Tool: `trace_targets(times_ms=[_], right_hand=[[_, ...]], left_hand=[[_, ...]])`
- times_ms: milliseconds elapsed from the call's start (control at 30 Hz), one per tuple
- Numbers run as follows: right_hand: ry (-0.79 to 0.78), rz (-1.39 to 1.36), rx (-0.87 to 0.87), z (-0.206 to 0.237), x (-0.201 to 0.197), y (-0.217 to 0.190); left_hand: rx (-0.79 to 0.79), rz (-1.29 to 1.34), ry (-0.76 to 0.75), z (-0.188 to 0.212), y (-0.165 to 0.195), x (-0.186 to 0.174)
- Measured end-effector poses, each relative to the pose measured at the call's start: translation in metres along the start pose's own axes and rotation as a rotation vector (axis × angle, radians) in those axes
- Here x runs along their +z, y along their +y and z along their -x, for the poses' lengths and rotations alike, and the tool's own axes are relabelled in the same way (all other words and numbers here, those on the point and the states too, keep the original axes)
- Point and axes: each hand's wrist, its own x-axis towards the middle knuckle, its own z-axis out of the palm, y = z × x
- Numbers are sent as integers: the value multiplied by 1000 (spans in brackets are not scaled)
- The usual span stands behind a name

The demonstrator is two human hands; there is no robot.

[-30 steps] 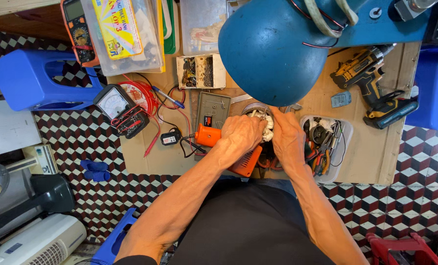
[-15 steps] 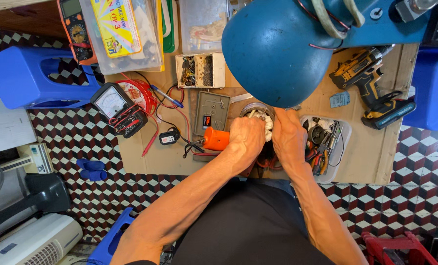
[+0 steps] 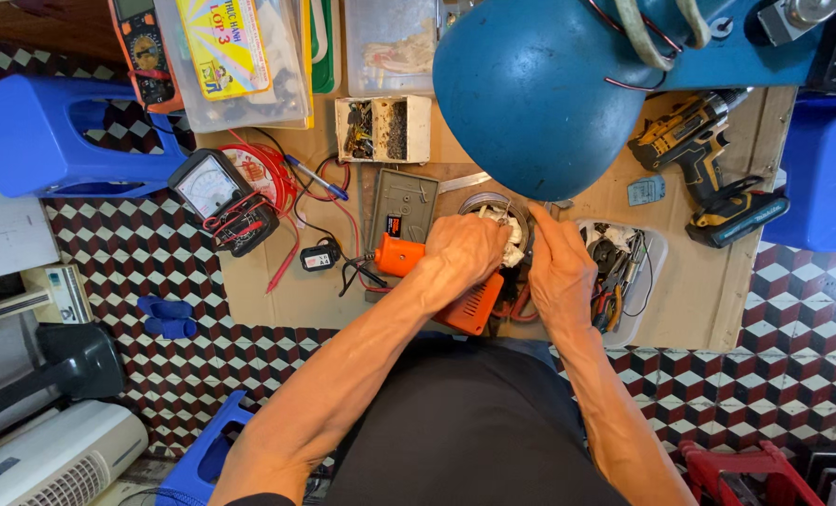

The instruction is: The person uses pliers to strip and twist wires on an orange handheld device, then uses a heat gun to apply heat to the device and a small wooden box. The person plugs the device into a power strip and continues to manipulate the wires and components.

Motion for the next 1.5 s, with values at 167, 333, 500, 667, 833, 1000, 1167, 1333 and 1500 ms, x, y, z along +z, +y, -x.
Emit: trace_targets(times_ms=[167, 333, 500, 667, 833, 1000, 1167, 1333, 1500], right_hand=[[-75, 132, -37, -9, 8, 4], [-13, 79, -39, -15, 5, 4], [-44, 110, -27, 2, -1, -6], [-27, 209, -113, -17, 13, -8], [-2, 105, -46, 2, 3, -8], [-25, 103, -73, -13, 16, -1], [-148, -163, 427, -17, 1, 5], [-108, -663, 390, -3, -33, -2], [-67, -593, 319, 15, -44, -42]], left_hand=[[-57, 83, -46, 6, -4, -11], [25, 139, 2, 12, -11, -15], [-25, 113, 24, 11, -11, -6], [166, -115, 181, 14, -3, 10], [142, -91, 233, 10, -2, 19], [118, -114, 216, 11, 0, 22], [95, 122, 152, 24, -13, -4], [-132, 684, -86, 59, -20, -42], [140, 1049, 52, 92, -14, -57]])
